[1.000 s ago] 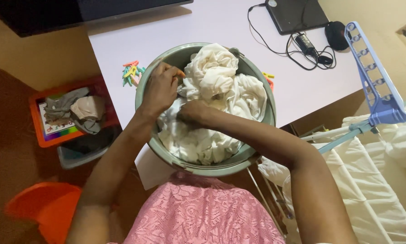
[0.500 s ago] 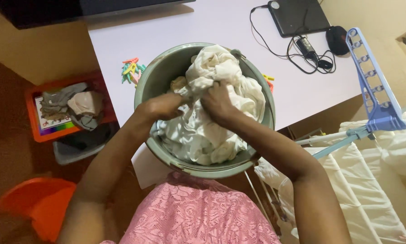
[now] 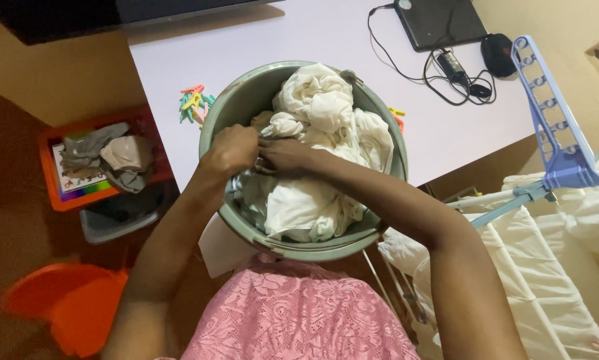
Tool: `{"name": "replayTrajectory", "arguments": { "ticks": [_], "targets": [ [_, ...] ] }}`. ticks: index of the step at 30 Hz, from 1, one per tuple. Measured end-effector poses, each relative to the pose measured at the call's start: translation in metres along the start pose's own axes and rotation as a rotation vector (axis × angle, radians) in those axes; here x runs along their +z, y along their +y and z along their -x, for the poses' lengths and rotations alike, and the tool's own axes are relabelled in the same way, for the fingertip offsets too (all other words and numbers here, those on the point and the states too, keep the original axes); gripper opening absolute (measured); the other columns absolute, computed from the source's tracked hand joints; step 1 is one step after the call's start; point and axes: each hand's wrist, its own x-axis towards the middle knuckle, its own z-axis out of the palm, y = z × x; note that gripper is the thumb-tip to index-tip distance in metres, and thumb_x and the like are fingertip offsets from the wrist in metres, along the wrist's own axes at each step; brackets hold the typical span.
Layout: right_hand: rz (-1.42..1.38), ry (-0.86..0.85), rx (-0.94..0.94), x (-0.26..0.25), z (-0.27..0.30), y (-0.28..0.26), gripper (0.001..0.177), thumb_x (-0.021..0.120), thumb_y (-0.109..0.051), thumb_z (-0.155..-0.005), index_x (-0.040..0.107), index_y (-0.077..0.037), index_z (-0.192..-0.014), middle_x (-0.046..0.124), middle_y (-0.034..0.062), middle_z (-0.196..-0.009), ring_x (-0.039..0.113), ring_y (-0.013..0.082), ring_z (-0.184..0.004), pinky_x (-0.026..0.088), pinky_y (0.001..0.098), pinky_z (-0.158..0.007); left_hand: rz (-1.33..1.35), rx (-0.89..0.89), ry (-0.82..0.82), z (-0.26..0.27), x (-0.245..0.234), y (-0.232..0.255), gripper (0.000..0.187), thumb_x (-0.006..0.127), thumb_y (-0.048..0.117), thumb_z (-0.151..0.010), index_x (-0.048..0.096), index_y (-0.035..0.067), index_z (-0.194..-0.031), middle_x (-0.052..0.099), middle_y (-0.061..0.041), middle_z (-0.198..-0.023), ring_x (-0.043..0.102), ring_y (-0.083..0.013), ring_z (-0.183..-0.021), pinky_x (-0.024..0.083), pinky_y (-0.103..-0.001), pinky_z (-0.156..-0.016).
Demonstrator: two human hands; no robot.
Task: The person hangs white garments on a drying rack by hand, taking them one at a time from a basin and securing some with clothespins.
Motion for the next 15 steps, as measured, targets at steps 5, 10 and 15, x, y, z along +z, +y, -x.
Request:
{"name": "replayTrajectory", "arguments": {
  "ticks": [5,10,15],
  "targets": [
    [0.067,-0.377,0.143,0.012,-0.003,0.007,0.037,0.054,-0.038,-0.100,0.072,-0.007,-0.106,0.072,0.0197,-0.103,0.070,0.0392,-0.093,0.054,0.0496,-0.085,0.201,0.041,0.160,0.008,-0.007,0.006,0.028,0.056,0.010,-0.093,0.072,0.009,-0.116,0.071,-0.028,-0.102,0.067,-0.0472,-0.095,0.053,-0.055,-0.086],
    [0.079,-0.467,0.224,0.038,-0.005,0.015,0.021,0.067,-0.028,-0.085,0.075,-0.008,-0.089,0.074,0.0166,-0.091,0.072,0.0336,-0.085,0.057,0.0451,-0.079,0.248,0.066,0.163,0.012,-0.009,0.008,0.036,0.054,0.009,-0.093,0.067,0.016,-0.126,0.072,-0.024,-0.103,0.068,-0.0456,-0.096,0.053,-0.055,-0.086],
    [-0.052,-0.137,-0.040,0.079,-0.007,0.036,0.023,0.065,-0.026,-0.092,0.073,-0.009,-0.106,0.072,0.0159,-0.111,0.068,0.0319,-0.105,0.056,0.0416,-0.091,0.141,0.093,0.139,0.007,0.000,0.000,0.026,0.074,0.022,-0.090,0.070,0.014,-0.114,0.075,-0.018,-0.108,0.070,-0.0400,-0.103,0.056,-0.050,-0.090]
  ]
}}
